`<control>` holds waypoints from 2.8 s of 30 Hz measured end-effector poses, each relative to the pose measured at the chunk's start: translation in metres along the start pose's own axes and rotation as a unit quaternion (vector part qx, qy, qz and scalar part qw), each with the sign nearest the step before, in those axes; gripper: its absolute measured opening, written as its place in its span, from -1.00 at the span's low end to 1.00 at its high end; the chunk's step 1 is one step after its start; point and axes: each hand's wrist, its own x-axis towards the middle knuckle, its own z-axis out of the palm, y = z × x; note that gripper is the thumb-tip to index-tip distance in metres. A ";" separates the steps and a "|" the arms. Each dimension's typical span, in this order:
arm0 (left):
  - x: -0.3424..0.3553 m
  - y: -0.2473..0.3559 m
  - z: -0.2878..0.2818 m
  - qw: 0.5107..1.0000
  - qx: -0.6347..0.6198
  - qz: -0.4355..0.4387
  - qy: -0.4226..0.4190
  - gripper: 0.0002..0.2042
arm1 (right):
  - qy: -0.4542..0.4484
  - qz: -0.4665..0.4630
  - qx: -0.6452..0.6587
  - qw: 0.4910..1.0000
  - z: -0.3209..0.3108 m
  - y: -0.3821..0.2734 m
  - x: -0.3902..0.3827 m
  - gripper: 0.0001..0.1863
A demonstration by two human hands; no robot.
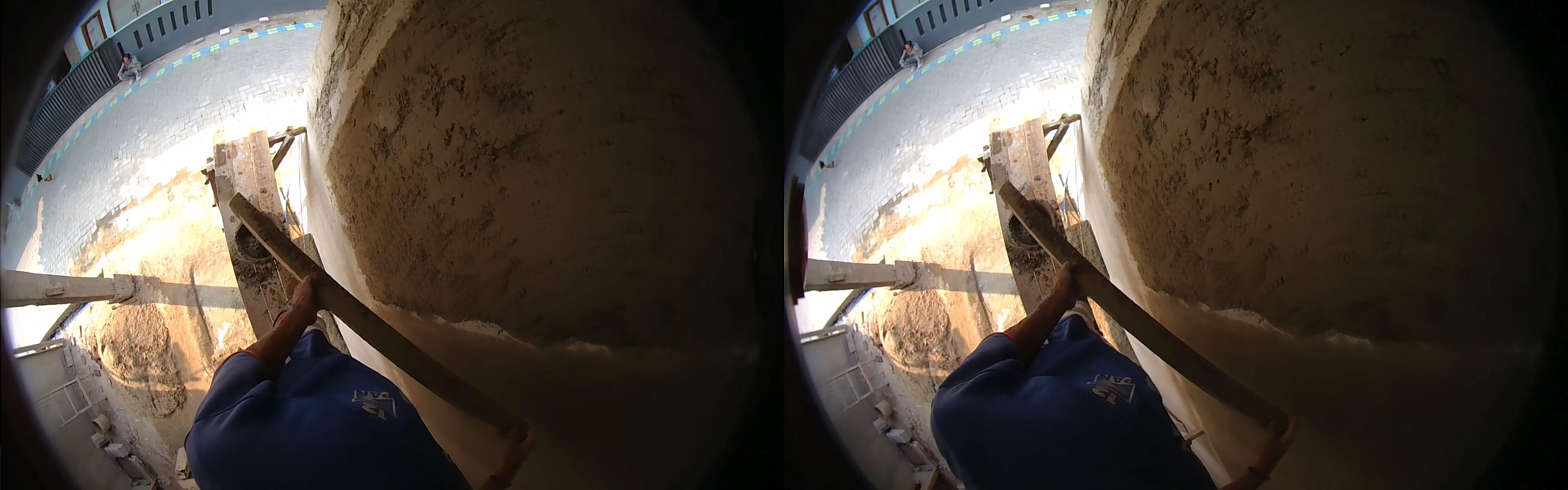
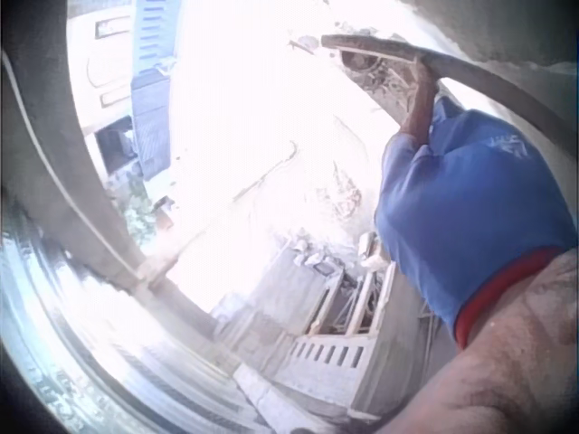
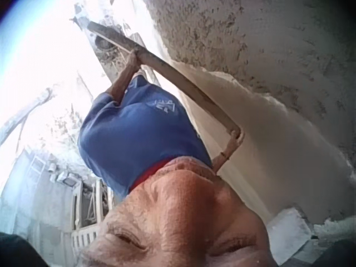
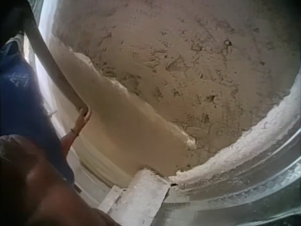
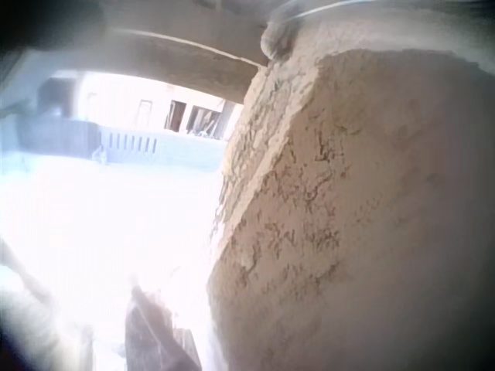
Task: The person uses a wooden straightedge to level wet plaster on a wall and then uses a trowel to scoop mortar from a bucket and apply it to fill gaps in the wall surface.
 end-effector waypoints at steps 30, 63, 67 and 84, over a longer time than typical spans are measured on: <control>0.041 0.055 0.001 0.976 -0.176 -0.126 -0.014 -0.68 | 0.006 -0.424 0.215 0.880 -0.021 -0.254 0.021 -0.22; -0.170 0.183 0.093 0.719 0.375 0.563 -0.158 -0.25 | -0.172 -0.644 0.221 0.712 0.175 -0.492 -0.075 -0.42; -0.082 0.142 0.052 0.768 0.405 0.482 -0.117 -0.30 | -0.188 -0.607 0.213 0.743 0.177 -0.475 -0.057 -0.44; 0.287 0.063 -0.123 0.803 0.533 0.260 -0.053 -0.37 | -0.019 -0.697 0.253 0.670 0.219 -0.448 0.011 -0.37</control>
